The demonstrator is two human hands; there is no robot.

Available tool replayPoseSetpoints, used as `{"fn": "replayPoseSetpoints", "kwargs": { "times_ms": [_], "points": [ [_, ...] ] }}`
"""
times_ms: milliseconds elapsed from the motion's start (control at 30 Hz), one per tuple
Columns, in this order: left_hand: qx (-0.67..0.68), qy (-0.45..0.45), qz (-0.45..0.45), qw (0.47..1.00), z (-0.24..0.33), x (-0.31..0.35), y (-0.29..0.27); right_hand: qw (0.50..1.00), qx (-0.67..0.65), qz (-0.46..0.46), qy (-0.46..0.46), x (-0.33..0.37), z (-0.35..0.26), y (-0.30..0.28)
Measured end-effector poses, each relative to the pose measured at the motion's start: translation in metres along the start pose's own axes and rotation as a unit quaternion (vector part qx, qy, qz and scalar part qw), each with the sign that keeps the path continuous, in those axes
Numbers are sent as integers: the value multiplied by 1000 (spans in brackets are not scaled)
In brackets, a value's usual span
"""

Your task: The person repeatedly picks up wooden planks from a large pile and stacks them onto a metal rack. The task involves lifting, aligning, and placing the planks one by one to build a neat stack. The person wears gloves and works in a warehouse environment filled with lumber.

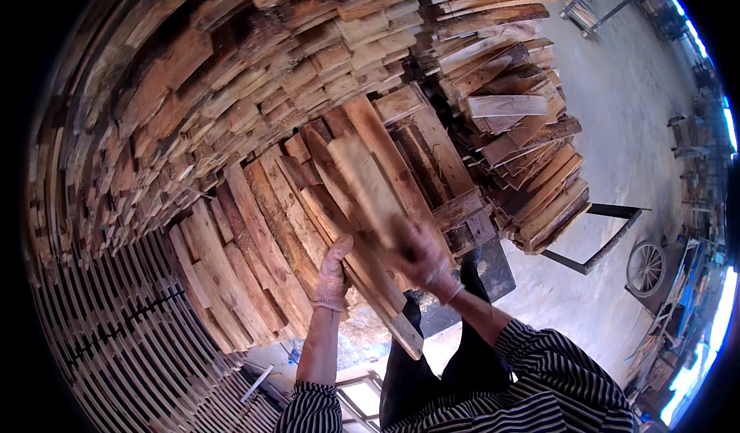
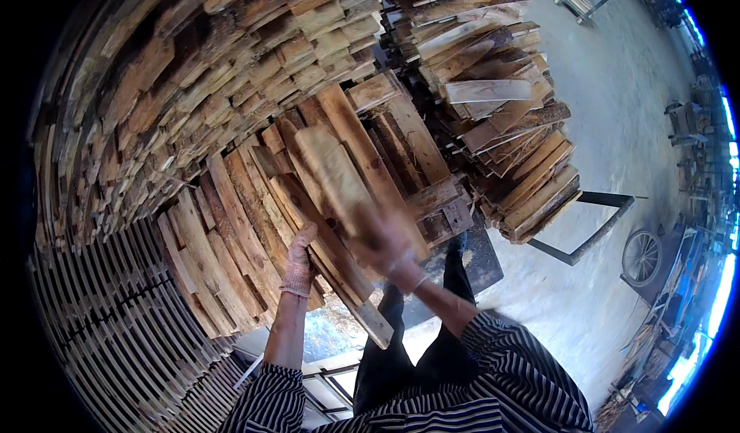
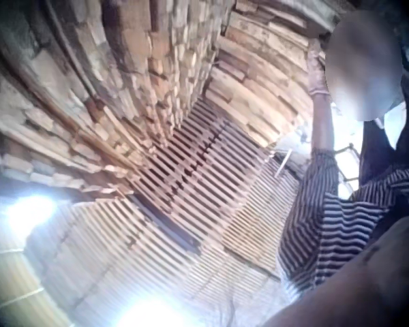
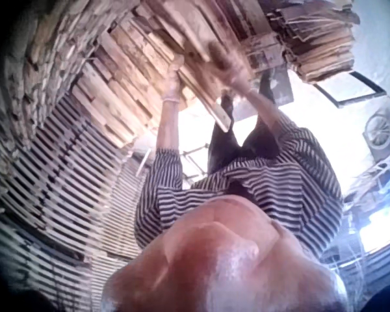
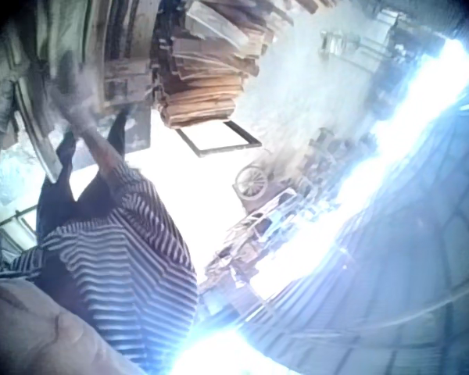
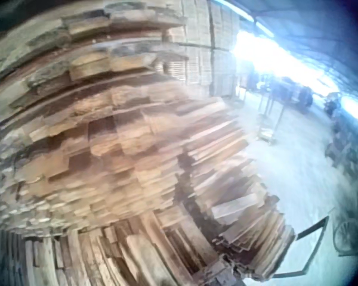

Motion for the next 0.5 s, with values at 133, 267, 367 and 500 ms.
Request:
{"fn": "replayPoseSetpoints", "kwargs": {
  "times_ms": [133, 267, 367, 500],
  "points": [
    [77, 3, -45, 996, -21, -7, 11, 971, 224, 59, 55, -73, 21, -35],
    [110, 27, -102, 988, -19, -18, 58, 969, 223, 52, 94, -137, 79, -48],
    [157, 13, -69, 985, -14, -34, 51, 968, 232, 29, 87, -131, 66, -33],
    [158, 42, -60, 985, 1, -26, 90, 994, 61, -87, 1, -58, 34, -38]
  ]
}}
Point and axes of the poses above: each hand's wrist, its own x-axis away from the middle knuckle, its own y-axis out of the palm, z = x × y, the point moved 3 cm from there along -x, towards the middle knuckle, and after that the axes turned 14 degrees about -x, right-handed, at the moved point
